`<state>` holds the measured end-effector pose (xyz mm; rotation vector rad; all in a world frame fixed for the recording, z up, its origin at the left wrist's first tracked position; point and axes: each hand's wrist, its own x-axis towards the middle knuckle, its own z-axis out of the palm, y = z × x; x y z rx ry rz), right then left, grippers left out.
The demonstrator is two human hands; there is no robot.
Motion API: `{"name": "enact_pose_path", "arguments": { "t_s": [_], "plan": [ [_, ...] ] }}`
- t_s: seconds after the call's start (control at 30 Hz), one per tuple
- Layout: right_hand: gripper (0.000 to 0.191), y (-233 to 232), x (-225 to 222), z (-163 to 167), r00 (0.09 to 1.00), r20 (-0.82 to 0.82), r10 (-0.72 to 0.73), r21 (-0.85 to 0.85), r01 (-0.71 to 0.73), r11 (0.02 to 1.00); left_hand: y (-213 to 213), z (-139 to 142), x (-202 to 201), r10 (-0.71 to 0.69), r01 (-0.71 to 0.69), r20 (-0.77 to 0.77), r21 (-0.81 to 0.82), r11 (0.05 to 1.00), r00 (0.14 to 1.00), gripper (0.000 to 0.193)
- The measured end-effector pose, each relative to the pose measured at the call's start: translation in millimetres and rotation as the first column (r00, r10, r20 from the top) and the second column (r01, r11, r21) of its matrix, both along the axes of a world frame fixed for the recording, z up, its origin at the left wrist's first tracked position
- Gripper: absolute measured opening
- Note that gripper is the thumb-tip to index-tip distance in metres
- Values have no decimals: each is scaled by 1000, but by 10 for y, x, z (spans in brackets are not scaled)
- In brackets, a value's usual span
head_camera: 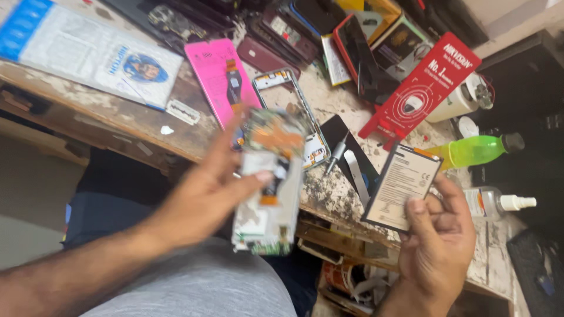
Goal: The person disassembles a smartphone, removes the battery, and transfers internal components into a new phone chassis. They then reassemble the device and use a screwdriver to secure the back cover.
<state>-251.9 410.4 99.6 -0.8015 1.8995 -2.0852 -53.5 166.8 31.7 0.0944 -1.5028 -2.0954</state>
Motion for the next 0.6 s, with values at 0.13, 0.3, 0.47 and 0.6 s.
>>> {"name": "enact_pose_path", "arguments": {
  "t_s": [0.13,0.3,0.47,0.6],
  "plan": [
    [51,113,13,7,992,-35,-124,-56,122,991,-280,8,296,61,-61,-70,-6,998,996,93],
    [48,-160,217,-50,993,-103,-64,70,72,995,-350,-51,193,-13,1,57,211,978,998,87],
    [48,-651,659,-251,996,38,86,229,-93,969,-245,-137,60,-86,61,86,259,964,993,86],
    [46,-872,863,-273,979,112,169,276,-194,941,-242,-116,89,-129,128,-7,217,968,992,87]
  ]
}}
